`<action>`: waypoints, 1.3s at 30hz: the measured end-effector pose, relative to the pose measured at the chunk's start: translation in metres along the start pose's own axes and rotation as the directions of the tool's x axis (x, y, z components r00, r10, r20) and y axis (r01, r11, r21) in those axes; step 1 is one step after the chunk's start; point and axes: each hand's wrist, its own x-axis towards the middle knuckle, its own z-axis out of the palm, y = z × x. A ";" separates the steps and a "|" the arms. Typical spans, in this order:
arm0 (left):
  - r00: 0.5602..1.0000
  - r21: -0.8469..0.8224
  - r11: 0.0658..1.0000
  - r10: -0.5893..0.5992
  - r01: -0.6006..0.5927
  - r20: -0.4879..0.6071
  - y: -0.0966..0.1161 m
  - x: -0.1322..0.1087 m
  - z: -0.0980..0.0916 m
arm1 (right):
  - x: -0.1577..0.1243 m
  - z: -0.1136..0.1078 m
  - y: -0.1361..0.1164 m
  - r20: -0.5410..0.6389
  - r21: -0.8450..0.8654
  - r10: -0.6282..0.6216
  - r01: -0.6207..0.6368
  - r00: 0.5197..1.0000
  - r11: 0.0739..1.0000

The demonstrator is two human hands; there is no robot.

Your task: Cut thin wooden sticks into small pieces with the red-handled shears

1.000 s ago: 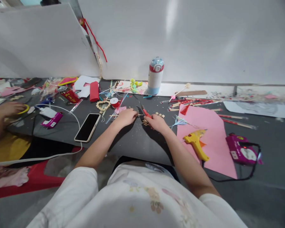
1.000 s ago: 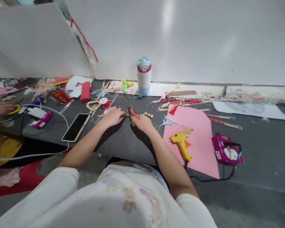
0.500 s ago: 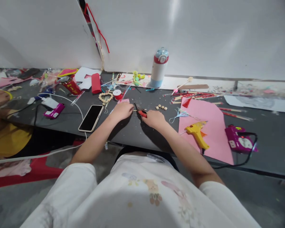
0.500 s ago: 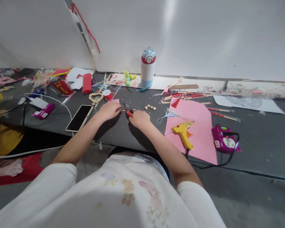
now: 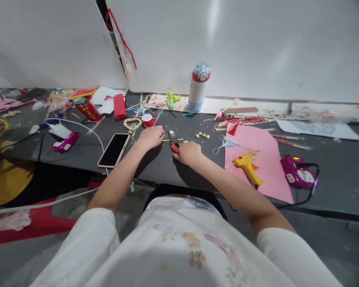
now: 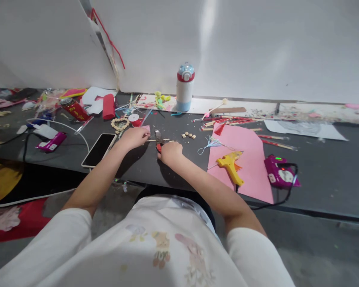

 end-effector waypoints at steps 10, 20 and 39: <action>0.999 -0.073 0.996 -0.039 0.042 0.033 -0.011 0.028 -0.003 | 0.106 -0.050 0.040 -0.223 -0.188 0.037 -0.080 0.974 0.979; 0.997 -0.131 0.990 -0.047 0.056 0.066 -0.031 0.055 -0.009 | 0.209 -0.059 0.052 -0.315 -0.184 0.061 -0.124 0.947 0.975; 0.999 -0.074 0.997 0.009 -0.005 0.045 -0.037 0.081 -0.007 | 0.225 -0.063 0.050 -0.259 -0.300 -0.120 0.038 0.958 0.953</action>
